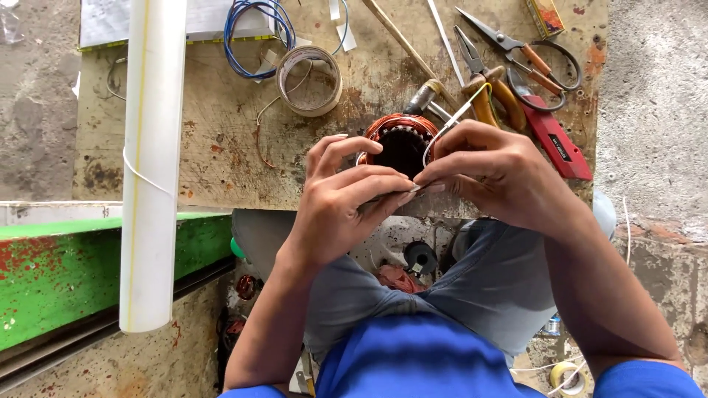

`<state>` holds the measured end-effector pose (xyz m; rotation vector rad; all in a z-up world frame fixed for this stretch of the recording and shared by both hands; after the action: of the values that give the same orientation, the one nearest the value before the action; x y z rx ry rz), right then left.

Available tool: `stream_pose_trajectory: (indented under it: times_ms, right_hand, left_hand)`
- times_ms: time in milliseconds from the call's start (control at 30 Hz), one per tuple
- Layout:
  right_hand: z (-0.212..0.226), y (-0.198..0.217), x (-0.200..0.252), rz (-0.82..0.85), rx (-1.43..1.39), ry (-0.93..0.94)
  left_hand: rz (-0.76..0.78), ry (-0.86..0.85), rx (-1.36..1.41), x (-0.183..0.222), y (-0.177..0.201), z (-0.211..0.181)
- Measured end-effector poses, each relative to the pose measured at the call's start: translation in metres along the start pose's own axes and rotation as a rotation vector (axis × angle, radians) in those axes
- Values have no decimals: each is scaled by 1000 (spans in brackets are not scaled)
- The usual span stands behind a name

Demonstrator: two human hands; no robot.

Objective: Lacing and connecting wires on an electric motor stator at a repair bench.

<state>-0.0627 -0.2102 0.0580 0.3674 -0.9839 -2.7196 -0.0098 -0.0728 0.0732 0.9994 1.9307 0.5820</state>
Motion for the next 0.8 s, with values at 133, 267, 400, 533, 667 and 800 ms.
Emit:
stream_pose_trajectory:
  times_ms: [133,267,400,533,667,800]
  right_hand:
    - [2,3,-5,17,-42,-8]
    - [11,5,-1,-46,12,22]
    - [17,-15,17,-34,-112,-131]
    - [-27,-122,34,195,-128,-479]
    - [-28,-144,37,-173,53,-497]
    - [-20,-141,36,-348,219,-518]
  left_hand:
    - [48,12,50,-5,2,2]
    - [145,22,-48,-15,0,-1]
    - [165,26,-109,-18,-1,-2]
    - [143,37,-74,-18,1,0]
    - [134,48,-30,-17,-1,-1]
    - [145,60,-26,-16,-1,0]
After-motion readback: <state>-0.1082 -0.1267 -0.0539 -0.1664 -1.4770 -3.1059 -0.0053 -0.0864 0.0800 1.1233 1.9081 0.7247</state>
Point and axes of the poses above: each hand's wrist, its own x-axis away from the middle knuckle, its own y-axis out of the back of the hand, z = x × y, the point moved 10 cm from there along -x, towards the middle knuckle, and after that the axes turned 10 degrees about z, right-handed, at the moved point
